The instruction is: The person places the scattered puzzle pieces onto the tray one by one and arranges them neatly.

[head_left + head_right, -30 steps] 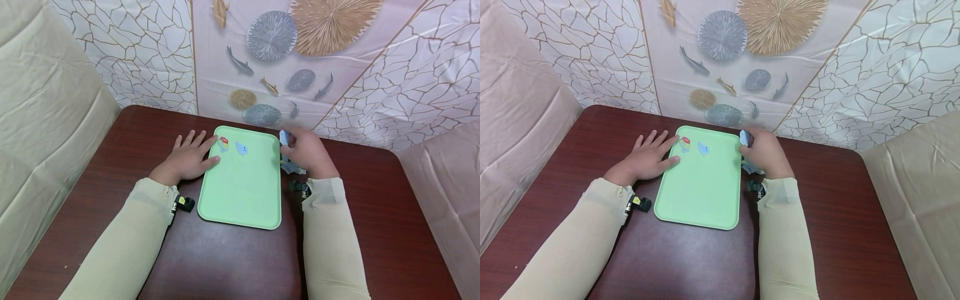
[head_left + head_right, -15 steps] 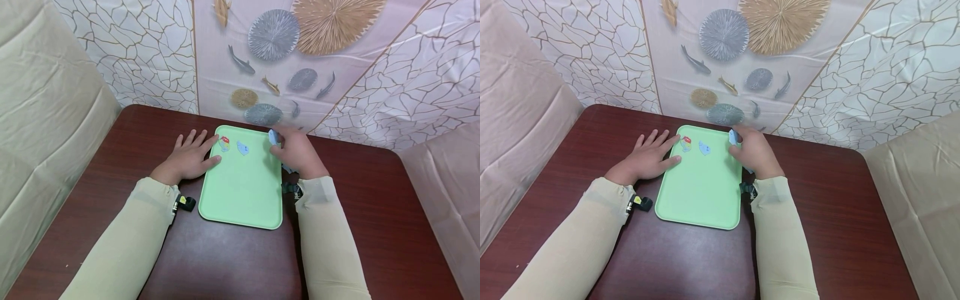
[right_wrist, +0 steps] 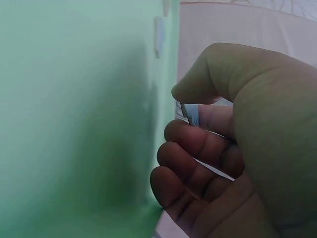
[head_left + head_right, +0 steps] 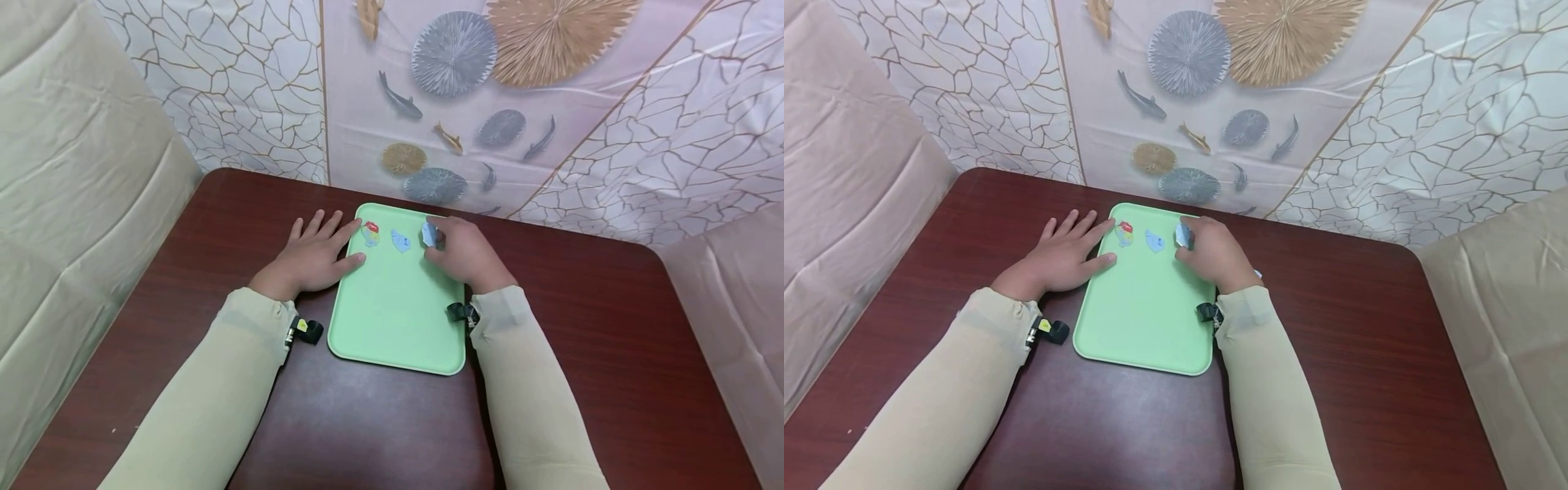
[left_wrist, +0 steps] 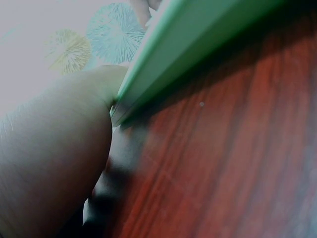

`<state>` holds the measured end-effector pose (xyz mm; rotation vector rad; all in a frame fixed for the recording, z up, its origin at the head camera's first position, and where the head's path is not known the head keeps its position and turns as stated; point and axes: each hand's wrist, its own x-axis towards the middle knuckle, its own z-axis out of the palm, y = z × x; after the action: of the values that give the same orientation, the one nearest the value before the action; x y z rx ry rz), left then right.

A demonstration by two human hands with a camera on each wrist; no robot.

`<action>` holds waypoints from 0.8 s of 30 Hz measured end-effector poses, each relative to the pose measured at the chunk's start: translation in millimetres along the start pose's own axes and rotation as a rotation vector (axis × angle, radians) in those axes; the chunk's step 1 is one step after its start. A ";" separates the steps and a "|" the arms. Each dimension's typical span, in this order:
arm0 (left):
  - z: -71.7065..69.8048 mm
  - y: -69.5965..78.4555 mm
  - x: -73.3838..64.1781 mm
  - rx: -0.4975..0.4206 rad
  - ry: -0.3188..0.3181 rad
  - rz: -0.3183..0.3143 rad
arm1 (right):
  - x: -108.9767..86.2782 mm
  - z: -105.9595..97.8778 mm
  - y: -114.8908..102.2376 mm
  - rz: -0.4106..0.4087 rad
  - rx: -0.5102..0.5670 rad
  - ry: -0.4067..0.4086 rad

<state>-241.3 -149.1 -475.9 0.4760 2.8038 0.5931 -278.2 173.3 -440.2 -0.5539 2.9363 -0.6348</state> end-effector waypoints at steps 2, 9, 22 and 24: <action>0.4 -0.1 0.4 0.002 -0.001 0.000 | 0.9 2.4 -0.8 -0.009 -0.001 -0.008; -0.1 0.3 -0.6 0.003 0.003 0.001 | 4.0 7.4 -2.4 -0.010 -0.025 -0.042; -0.9 0.3 -0.9 -0.001 0.002 0.003 | 4.1 7.4 -7.2 0.022 -0.069 -0.087; -1.2 0.5 -1.3 -0.004 0.001 0.001 | 4.1 7.6 -7.4 0.021 -0.076 -0.091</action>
<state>-240.2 -149.6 -474.4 0.4773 2.8028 0.5987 -278.4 162.6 -444.1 -0.5425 2.8862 -0.4844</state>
